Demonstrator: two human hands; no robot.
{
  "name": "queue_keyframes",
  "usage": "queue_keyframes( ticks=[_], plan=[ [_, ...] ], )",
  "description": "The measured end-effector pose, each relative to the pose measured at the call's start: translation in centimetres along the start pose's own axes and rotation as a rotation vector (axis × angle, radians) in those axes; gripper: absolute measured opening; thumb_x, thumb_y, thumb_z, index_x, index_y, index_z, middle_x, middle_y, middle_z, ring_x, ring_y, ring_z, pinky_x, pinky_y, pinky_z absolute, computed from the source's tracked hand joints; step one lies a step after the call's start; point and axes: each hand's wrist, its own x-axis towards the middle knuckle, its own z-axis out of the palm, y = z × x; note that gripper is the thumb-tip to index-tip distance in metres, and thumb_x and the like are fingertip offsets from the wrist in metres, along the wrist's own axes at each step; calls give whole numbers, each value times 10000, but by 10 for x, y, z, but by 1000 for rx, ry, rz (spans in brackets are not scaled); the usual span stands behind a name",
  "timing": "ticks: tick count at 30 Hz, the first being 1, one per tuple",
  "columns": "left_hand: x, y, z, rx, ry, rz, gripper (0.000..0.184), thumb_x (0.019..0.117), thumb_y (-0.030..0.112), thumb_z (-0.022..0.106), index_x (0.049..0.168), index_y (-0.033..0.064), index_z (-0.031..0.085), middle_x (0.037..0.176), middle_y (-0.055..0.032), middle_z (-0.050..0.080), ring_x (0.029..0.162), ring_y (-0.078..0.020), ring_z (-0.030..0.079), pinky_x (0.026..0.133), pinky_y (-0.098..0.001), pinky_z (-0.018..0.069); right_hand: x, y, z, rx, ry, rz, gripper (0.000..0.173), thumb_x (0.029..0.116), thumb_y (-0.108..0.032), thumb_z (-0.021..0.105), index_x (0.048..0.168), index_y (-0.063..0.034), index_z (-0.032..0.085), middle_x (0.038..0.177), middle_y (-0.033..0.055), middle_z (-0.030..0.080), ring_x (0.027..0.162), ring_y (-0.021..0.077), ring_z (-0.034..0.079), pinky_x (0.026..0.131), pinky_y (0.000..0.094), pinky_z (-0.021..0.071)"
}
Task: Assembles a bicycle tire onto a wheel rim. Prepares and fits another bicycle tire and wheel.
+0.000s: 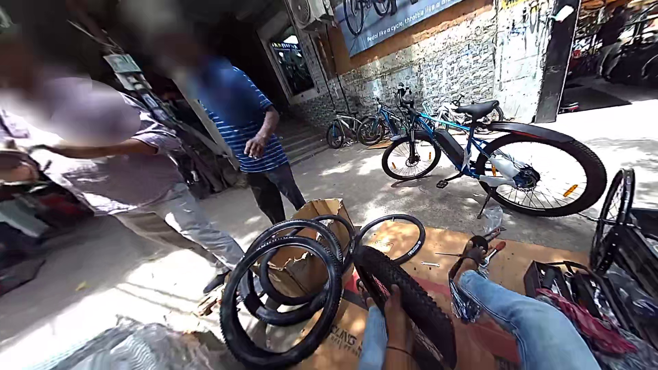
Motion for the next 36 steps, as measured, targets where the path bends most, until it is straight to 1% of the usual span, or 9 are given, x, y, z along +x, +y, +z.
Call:
queue_keyframes(
  ticks=[3, 7, 10, 14, 16, 20, 25, 31, 36],
  plan=[
    [1, -2, -13, 73, -109, 29, 627, 1076, 484, 380, 1403, -45, 462, 1218, -165, 658, 1089, -173, 669, 962, -383, 569, 14, 10, 1, 0, -98, 4, 925, 765, -309, 840, 1549, -55, 420, 1312, 195, 668, 1099, 399, 696, 887, 620, 567],
    [0, -15, -31, 89, -442, 11, 1154, 764, 490, 853, 1525, -84, 203, 1418, -169, 549, 1266, -142, 588, 1079, -312, 500, 36, 28, -18, -2, -204, 34, 939, 709, -328, 855, 1528, -108, 453, 1231, 161, 710, 1072, 370, 706, 895, 622, 555],
    [16, -22, -25, 132, -627, -61, 1148, 706, 319, 929, 1508, -81, 210, 1323, -169, 627, 1195, -204, 649, 1043, -367, 543, 49, 50, -32, 54, -280, 72, 946, 709, -341, 863, 1531, -128, 444, 1248, 129, 705, 1145, 315, 685, 976, 590, 541],
    [28, -31, 3, 148, -491, -144, 854, 687, -17, 834, 1425, -50, 404, 969, -176, 757, 858, -238, 755, 822, -381, 630, 52, 53, -31, 89, -257, 144, 970, 695, -365, 867, 1525, -109, 433, 1217, 108, 710, 1117, 274, 694, 967, 541, 558],
    [29, -37, 11, 161, -452, -161, 800, 657, -78, 812, 1372, -39, 454, 887, -161, 760, 772, -223, 754, 761, -365, 635, 46, 51, -24, 76, -183, 171, 981, 686, -320, 868, 1525, -71, 424, 1242, 133, 695, 1118, 287, 690, 964, 537, 557],
    [27, -42, 20, 183, -389, -153, 767, 563, -112, 844, 1250, -14, 518, 818, -111, 751, 695, -190, 738, 686, -340, 638, 51, 43, -32, -105, -218, 294, 1026, 713, -317, 845, 1585, -121, 342, 1339, 123, 653, 1118, 310, 691, 924, 548, 570],
    [23, -29, 12, 203, -382, -135, 789, 583, -31, 901, 1269, 6, 515, 886, -117, 757, 752, -199, 749, 724, -346, 644, 66, 51, -45, -69, -408, 188, 811, 760, -366, 821, 1460, -103, 504, 1170, 123, 718, 1096, 286, 696, 956, 539, 547],
    [9, -14, -8, 237, -323, -71, 817, 521, 8, 942, 1241, -18, 557, 993, -109, 753, 913, -195, 748, 828, -354, 645, 74, 61, -42, 87, -540, 29, 780, 716, -394, 879, 1373, -96, 580, 1205, 71, 708, 1149, 171, 667, 1033, 428, 527],
    [6, -15, -15, 236, -220, -78, 813, 484, -53, 908, 1222, -14, 570, 966, -120, 748, 867, -198, 747, 769, -351, 647, 46, 39, -22, 19, -294, 15, 758, 747, -404, 850, 1359, -45, 582, 1111, 93, 744, 1005, 226, 733, 879, 472, 600]
  ],
)
